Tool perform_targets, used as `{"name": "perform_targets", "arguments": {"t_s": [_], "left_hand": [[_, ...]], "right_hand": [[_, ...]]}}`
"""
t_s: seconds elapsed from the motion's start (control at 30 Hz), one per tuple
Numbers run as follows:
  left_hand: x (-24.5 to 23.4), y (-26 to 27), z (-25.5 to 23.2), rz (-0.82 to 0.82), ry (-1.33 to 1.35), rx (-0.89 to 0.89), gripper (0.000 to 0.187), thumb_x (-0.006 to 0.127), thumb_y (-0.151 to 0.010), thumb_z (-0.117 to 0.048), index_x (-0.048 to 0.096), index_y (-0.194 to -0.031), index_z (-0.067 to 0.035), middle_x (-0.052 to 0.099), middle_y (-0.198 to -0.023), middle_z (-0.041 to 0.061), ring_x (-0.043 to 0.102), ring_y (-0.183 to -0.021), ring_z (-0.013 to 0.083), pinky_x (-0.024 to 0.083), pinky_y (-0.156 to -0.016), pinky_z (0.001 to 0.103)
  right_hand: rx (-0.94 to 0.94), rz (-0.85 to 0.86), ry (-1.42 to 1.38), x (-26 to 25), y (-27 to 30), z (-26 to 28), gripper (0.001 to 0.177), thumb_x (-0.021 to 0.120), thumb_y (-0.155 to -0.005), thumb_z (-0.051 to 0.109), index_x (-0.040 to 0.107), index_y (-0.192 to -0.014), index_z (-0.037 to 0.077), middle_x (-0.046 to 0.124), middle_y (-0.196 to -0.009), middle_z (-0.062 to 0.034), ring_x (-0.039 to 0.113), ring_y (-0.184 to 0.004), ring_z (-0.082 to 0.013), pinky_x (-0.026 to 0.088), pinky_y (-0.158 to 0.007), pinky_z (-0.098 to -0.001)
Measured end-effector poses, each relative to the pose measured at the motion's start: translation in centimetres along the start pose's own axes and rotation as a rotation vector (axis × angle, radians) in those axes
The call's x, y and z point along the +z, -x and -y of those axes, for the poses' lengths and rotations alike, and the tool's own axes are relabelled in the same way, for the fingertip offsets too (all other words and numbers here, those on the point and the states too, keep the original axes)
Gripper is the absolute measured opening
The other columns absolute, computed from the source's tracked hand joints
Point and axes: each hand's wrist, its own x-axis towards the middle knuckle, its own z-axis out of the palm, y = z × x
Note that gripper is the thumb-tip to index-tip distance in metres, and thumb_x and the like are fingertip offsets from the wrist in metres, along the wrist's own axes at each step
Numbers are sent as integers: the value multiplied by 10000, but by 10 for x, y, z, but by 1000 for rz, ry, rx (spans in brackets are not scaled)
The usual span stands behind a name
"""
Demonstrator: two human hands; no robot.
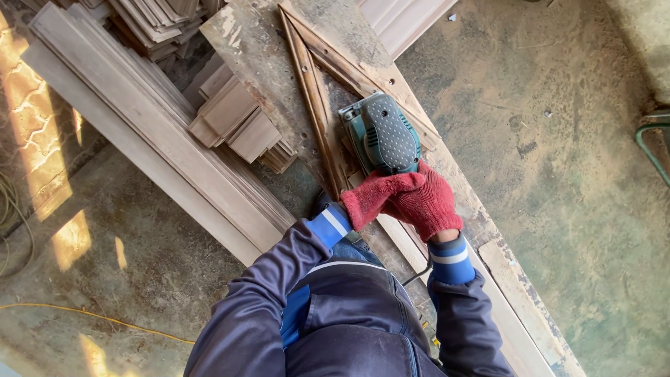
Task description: The recorder uses an orbital sander and a manual sanding block to smooth wooden planks on a workbench.
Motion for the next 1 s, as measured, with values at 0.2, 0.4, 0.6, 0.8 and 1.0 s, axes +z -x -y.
{"name": "perform_targets", "arguments": {"t_s": [0.2, 0.4, 0.6, 0.8, 1.0], "left_hand": [[-20, -2, 1, 5, -1, 40, 665, 927, -702, -217, 701, -1297, -21, 686, -1250, 247, 671, -1104, 508, 611, -813, 671], [-10, -8, 17, 42, -74, 16, 655, 898, -724, -220, 685, -1299, 9, 660, -1285, 285, 633, -1168, 524, 598, -837, 655], [20, 5, 34, 87, -40, -110, 714, 941, -667, -180, 669, -1281, 64, 630, -1232, 375, 620, -1047, 650, 575, -670, 749], [50, 17, 83, 128, -124, -197, 697, 942, -664, -176, 675, -1261, 64, 646, -1205, 360, 652, -971, 624, 596, -665, 722], [80, 16, 164, 163, -223, -255, 774, 972, -624, -222, 670, -1277, 65, 654, -1217, 335, 674, -967, 571, 622, -659, 660]], "right_hand": [[-20, 31, 52, 2, 4, 25, 415, 409, -844, 377, 670, -1055, 135, 721, -1003, -210, 668, -1087, -453, 549, -967, -565], [40, 34, -10, -6, 14, 14, 441, 471, -829, 383, 686, -1089, 100, 721, -1032, -234, 658, -1115, -470, 534, -985, -571], [93, -8, -114, -11, 24, -38, 468, 479, -839, 391, 676, -1107, 62, 714, -1047, -272, 643, -1128, -506, 517, -990, -604], [150, -44, -81, -10, 52, -102, 443, 474, -851, 383, 679, -1070, 57, 725, -1001, -269, 662, -1091, -500, 533, -951, -594], [272, -53, -108, -19, 93, -161, 470, 472, -851, 389, 663, -1101, 40, 721, -1053, -268, 647, -1129, -484, 522, -983, -583]]}}
